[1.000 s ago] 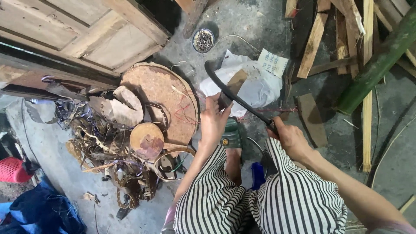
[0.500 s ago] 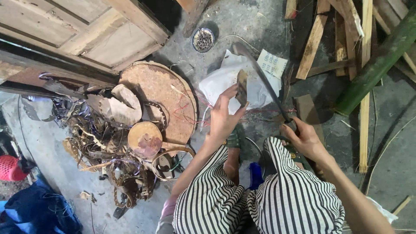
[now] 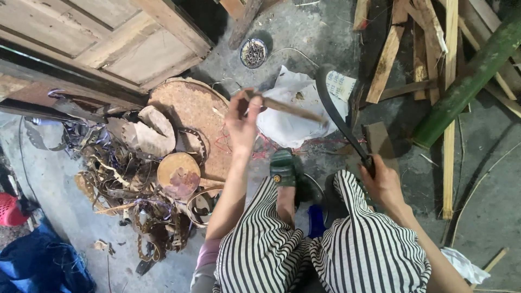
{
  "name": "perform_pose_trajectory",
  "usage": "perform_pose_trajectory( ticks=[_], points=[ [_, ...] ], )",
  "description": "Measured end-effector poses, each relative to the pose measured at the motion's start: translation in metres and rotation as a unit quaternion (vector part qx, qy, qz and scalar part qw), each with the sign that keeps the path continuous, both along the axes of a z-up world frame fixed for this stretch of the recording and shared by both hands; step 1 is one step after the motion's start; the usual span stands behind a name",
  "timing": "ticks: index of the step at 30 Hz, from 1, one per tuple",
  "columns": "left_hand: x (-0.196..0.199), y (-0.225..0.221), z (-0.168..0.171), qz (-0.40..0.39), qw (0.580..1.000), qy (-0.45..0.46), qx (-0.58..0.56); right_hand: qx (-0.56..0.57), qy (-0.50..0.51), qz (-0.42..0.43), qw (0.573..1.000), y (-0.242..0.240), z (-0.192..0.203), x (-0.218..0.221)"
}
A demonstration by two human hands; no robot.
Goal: Refining a wooden component by scraping it with a curved blade.
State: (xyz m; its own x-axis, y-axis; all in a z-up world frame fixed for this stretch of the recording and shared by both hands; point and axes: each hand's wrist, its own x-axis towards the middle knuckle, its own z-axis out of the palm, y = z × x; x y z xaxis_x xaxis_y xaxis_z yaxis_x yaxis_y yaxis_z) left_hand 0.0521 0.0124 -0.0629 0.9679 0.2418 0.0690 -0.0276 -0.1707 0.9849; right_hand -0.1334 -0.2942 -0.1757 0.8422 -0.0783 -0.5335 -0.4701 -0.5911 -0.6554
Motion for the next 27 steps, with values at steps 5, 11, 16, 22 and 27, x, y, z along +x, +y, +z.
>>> perform_pose_trajectory(
  ticks=[5, 11, 16, 22, 27],
  points=[
    [0.011, 0.016, -0.006, 0.101, 0.988, 0.061, -0.104, -0.077, -0.055, 0.057, 0.994, -0.009, -0.031, 0.007],
    [0.020, 0.018, -0.011, 0.088, 0.991, 0.057, -0.084, -0.069, -0.101, 0.076, 0.990, -0.011, -0.008, 0.038],
    [0.020, 0.002, 0.009, 0.059, 0.991, 0.081, -0.088, 0.328, -0.092, -0.096, 0.935, 0.010, 0.087, 0.101],
    [0.012, -0.010, 0.044, 0.034, 0.991, 0.103, -0.083, 0.456, -0.052, -0.019, 0.888, 0.032, 0.089, 0.113],
    [0.000, -0.014, 0.069, 0.006, 0.994, 0.084, -0.064, 0.617, -0.020, -0.041, 0.785, 0.031, 0.089, 0.102]
  ],
)
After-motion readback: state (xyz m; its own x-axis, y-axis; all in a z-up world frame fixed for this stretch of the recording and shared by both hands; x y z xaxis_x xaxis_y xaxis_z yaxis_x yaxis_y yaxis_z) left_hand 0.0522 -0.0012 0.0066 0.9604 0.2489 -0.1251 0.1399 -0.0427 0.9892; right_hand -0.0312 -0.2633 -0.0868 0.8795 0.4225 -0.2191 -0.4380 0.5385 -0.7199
